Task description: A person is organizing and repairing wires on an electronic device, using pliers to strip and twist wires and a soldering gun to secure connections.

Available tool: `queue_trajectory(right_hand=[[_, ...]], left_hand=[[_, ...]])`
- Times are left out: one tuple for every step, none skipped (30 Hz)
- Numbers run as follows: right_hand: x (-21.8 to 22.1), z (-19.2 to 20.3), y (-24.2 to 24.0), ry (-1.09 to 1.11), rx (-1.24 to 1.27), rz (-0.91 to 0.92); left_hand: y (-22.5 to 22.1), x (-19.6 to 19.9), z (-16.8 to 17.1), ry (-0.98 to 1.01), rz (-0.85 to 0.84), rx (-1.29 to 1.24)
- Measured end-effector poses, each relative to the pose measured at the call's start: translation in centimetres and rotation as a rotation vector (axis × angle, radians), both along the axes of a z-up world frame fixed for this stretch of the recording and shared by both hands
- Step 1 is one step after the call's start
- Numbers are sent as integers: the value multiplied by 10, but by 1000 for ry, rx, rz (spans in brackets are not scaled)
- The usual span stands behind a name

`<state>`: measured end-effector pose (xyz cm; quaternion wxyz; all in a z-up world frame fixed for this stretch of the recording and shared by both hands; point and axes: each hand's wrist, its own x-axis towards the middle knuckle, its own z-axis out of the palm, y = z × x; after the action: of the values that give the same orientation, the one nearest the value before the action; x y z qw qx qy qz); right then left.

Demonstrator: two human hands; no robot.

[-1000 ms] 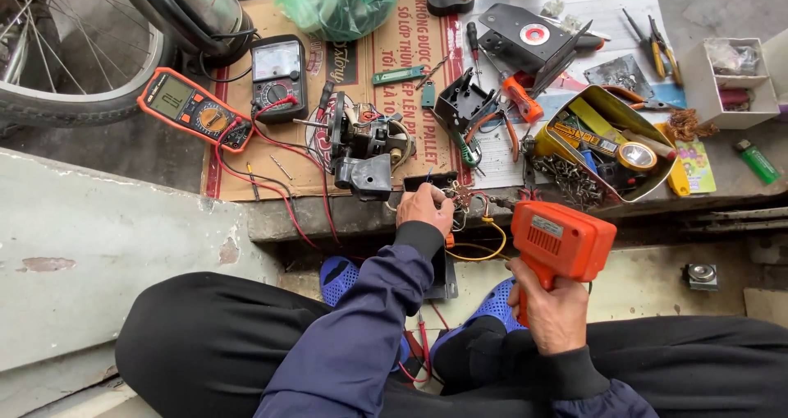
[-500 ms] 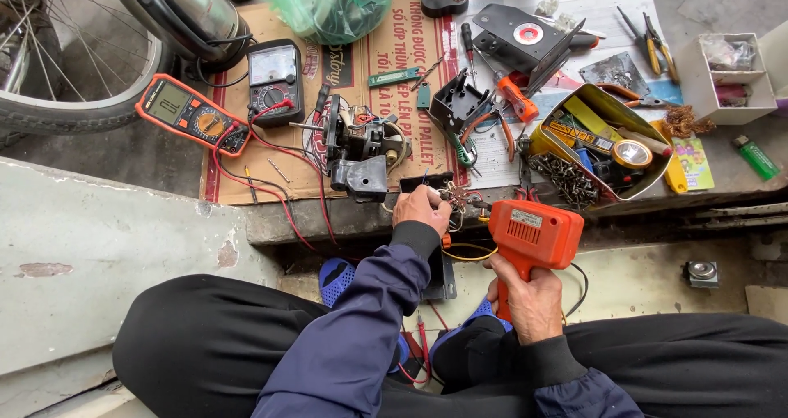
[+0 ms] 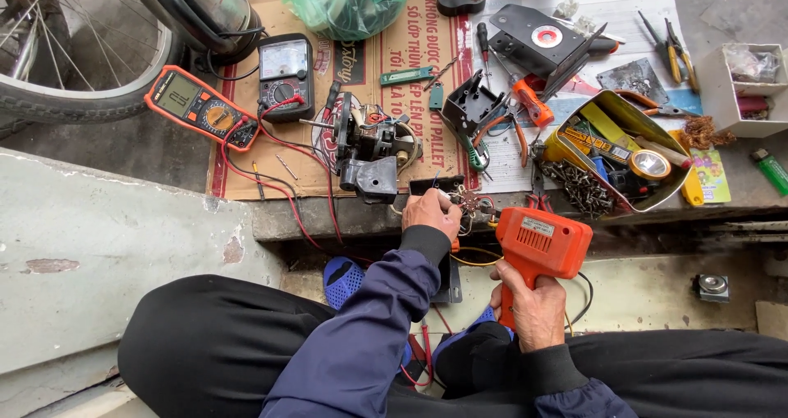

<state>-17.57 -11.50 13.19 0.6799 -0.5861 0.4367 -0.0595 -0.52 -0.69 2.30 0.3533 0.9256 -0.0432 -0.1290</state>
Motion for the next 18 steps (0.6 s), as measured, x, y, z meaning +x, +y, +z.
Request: queue_trajectory(right_hand=[[0, -2, 0, 3, -8, -4], [0, -3, 0, 6, -17, -7], [0, -5, -1, 7, -17, -5], [1, -7, -1, 5, -19, 0], [2, -8, -2, 3, -21, 5], [2, -7, -1, 4, -21, 6], [3, -5, 0, 3, -13, -3], [4, -4, 1, 3, -5, -12], [4, -6, 1, 4, -5, -11], [4, -8, 1, 5, -1, -7], [4, -10, 0, 6, 2, -4], [5, -9, 1, 6, 2, -4], [5, -8, 1, 9, 7, -8], [6, -8, 2, 12, 11, -13], [6, -9, 1, 13, 11, -13], [6, -10, 1, 15, 13, -8], [6, -10, 1, 18, 15, -4], [6, -7, 1, 19, 15, -4]], left_hand=[[0, 0, 0, -3, 1, -2], [0, 0, 0, -7, 2, -4], [0, -1, 0, -6, 4, -5], [-1, -1, 1, -13, 8, -7], [-1, -2, 2, -20, 12, -9], [-1, -2, 3, -20, 14, -9], [-1, -2, 3, -39, 6, -18], [-1, -3, 3, -58, -1, -27], [-1, -3, 1, -57, 0, -27], [-1, -3, -1, -76, 3, -28], [-2, -3, -3, -94, 6, -30], [-2, -3, -2, -93, 7, -30], [-2, -3, -1, -86, 10, -29], [-3, -3, -1, -78, 14, -28], [-2, -3, 0, -77, 13, -28], [-2, -3, 2, -59, 5, -19], [-2, -3, 3, -42, -3, -10], [-2, -3, 4, -40, -3, -10]])
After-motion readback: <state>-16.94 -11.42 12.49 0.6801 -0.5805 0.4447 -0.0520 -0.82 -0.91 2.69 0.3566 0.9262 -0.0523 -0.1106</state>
